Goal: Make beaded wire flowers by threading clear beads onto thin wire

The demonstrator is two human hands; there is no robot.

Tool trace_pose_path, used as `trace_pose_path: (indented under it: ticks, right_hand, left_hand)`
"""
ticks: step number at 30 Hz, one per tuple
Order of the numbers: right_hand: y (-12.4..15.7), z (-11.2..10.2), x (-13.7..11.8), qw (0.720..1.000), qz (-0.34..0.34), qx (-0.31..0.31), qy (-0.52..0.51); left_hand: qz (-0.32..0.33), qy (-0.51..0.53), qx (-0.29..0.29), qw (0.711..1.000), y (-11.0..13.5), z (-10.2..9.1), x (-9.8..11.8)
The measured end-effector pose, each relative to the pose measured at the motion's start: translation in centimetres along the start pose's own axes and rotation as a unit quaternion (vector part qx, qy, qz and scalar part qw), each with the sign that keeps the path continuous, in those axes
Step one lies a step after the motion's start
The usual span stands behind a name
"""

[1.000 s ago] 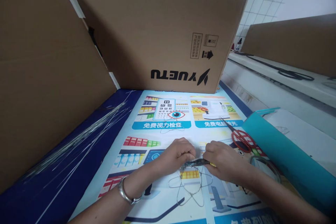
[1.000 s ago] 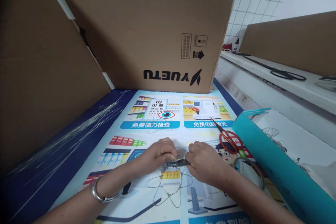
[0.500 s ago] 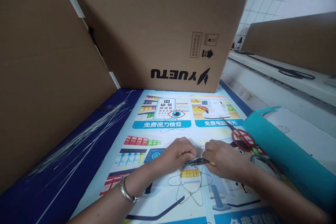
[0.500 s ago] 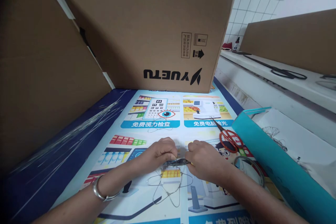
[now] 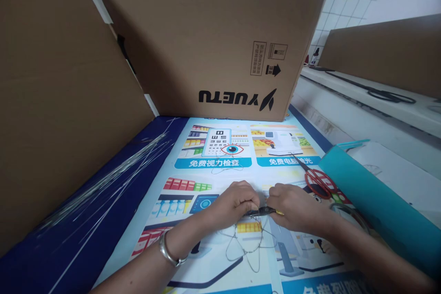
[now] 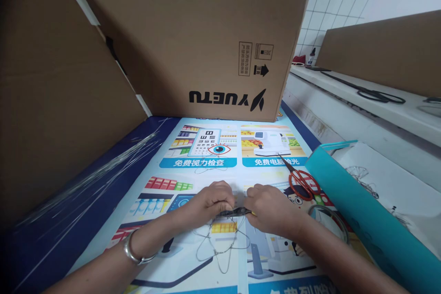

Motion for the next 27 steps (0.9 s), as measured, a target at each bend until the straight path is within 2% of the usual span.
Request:
trace_pose_path:
  ticks: [9,17,27]
  right_hand:
    - [-0.11,-0.1,-0.04,1.0,-0.001,0.0,0.005]
    - [0.22,-0.51,-0.29,1.0,0.024,0.007,0.016]
    - [0.13,0.0,-0.31,1.0,0.017,0.009,0.016]
  left_hand:
    - [-0.004,-0.008,0.0,1.0,-0.01,0.05,0.07]
    - [-0.02,-0.014,0.015,1.0,0.11,-0.06,-0.25]
    - [-0.019,-0.015,0.013,1.0,0.14,0.2,-0.37]
Point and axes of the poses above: each hand's wrist, its own y-axis away from the middle knuckle, its own z-axis out of the palm, x = y × z, the point moved 8 cm from there along -y, towards the middle knuckle, and after that the axes turned 15 degrees about y, right-handed, at the moved point
